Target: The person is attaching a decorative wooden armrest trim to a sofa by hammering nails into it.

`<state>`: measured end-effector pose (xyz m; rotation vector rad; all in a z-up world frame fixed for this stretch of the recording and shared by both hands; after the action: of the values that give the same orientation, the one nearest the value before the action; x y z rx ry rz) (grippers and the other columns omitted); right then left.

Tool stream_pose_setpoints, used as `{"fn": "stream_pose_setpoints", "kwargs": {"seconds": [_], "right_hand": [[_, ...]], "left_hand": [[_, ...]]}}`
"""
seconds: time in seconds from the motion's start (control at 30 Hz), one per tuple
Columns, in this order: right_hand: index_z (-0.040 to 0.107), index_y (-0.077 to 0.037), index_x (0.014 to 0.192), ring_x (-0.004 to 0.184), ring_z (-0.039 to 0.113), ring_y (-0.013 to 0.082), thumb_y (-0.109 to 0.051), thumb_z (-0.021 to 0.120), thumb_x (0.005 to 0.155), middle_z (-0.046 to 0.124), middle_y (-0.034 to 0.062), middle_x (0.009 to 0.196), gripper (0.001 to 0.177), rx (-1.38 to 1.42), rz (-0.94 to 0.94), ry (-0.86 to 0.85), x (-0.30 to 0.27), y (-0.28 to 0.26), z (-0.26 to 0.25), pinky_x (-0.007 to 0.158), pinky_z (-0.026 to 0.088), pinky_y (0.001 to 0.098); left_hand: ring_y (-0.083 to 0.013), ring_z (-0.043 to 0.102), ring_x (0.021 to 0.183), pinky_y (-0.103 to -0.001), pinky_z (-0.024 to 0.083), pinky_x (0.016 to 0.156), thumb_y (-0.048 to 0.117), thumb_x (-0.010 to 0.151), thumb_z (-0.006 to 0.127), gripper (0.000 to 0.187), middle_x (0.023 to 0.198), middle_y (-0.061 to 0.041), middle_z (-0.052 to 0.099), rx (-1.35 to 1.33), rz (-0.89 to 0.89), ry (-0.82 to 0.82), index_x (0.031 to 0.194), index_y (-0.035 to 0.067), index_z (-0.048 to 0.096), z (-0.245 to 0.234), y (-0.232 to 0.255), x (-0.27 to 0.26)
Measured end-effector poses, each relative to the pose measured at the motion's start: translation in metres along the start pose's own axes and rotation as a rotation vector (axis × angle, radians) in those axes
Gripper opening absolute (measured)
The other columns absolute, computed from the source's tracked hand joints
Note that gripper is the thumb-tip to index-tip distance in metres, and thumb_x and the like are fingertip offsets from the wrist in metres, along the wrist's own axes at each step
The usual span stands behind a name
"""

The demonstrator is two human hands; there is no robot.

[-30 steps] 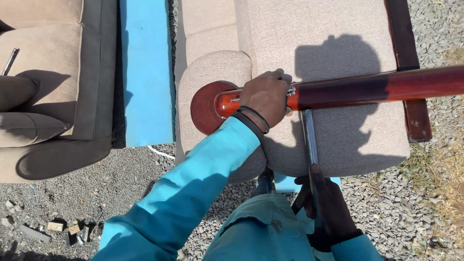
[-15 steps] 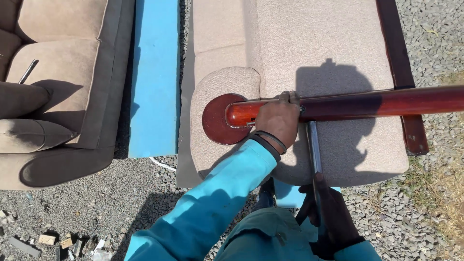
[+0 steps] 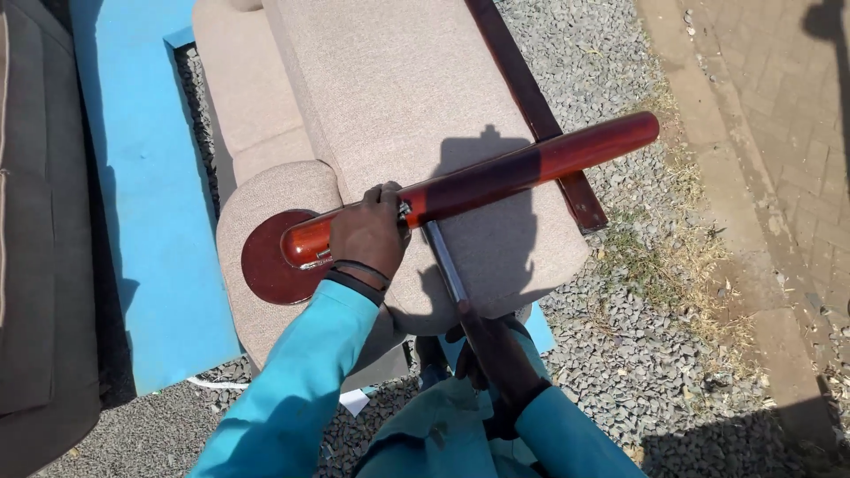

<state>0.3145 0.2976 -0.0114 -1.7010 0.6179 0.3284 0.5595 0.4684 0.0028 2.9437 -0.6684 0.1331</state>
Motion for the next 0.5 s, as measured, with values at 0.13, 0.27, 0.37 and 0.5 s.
{"fn": "stream_pose_setpoints", "kwargs": {"seconds": [0.13,0.27,0.37,0.5], "right_hand": [[0.091,-0.008,0.098,0.074,0.091,0.0275,-0.080,0.054,0.105,0.086,0.0129,0.076,0.082,0.034,0.036,-0.031,-0.002,-0.005,0.001,0.081,0.075,0.0419],[0.091,-0.004,0.103,0.047,0.074,0.0255,-0.079,0.048,0.109,0.079,0.0157,0.058,0.086,0.041,0.141,-0.085,-0.009,-0.015,0.001,0.052,0.060,0.0354],[0.089,-0.003,0.101,0.043,0.067,0.0245,-0.076,0.051,0.112,0.075,0.0154,0.055,0.083,0.090,0.111,-0.106,-0.006,-0.007,0.001,0.051,0.055,0.0364],[0.088,-0.001,0.108,0.042,0.064,0.0262,-0.074,0.052,0.113,0.074,0.0182,0.056,0.081,0.127,0.152,-0.138,-0.009,-0.011,-0.001,0.053,0.056,0.0407]], "left_hand": [[-0.0462,0.087,0.085,-0.063,0.065,0.060,0.039,0.103,0.087,0.073,0.136,-0.011,0.087,0.027,-0.032,-0.103,0.171,0.019,0.070,-0.006,0.001,0.002],[-0.0454,0.088,0.092,-0.062,0.069,0.071,0.042,0.103,0.088,0.075,0.139,-0.011,0.086,0.040,-0.046,-0.169,0.172,0.020,0.069,-0.010,0.001,0.005],[-0.0440,0.088,0.092,-0.062,0.070,0.072,0.042,0.105,0.086,0.075,0.137,-0.010,0.086,0.056,-0.060,-0.207,0.174,0.021,0.067,-0.005,-0.001,0.005],[-0.0427,0.088,0.090,-0.062,0.070,0.072,0.041,0.102,0.087,0.076,0.134,-0.011,0.088,0.023,-0.062,-0.125,0.173,0.022,0.071,0.005,-0.006,0.003]]}}
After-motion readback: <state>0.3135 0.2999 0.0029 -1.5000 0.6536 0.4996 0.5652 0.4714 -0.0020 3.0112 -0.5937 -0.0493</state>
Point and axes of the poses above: each hand's wrist, its own x-axis towards the middle knuckle, its own z-axis out of the palm, y = z × x, the point moved 3 cm from there along x, towards the middle knuckle
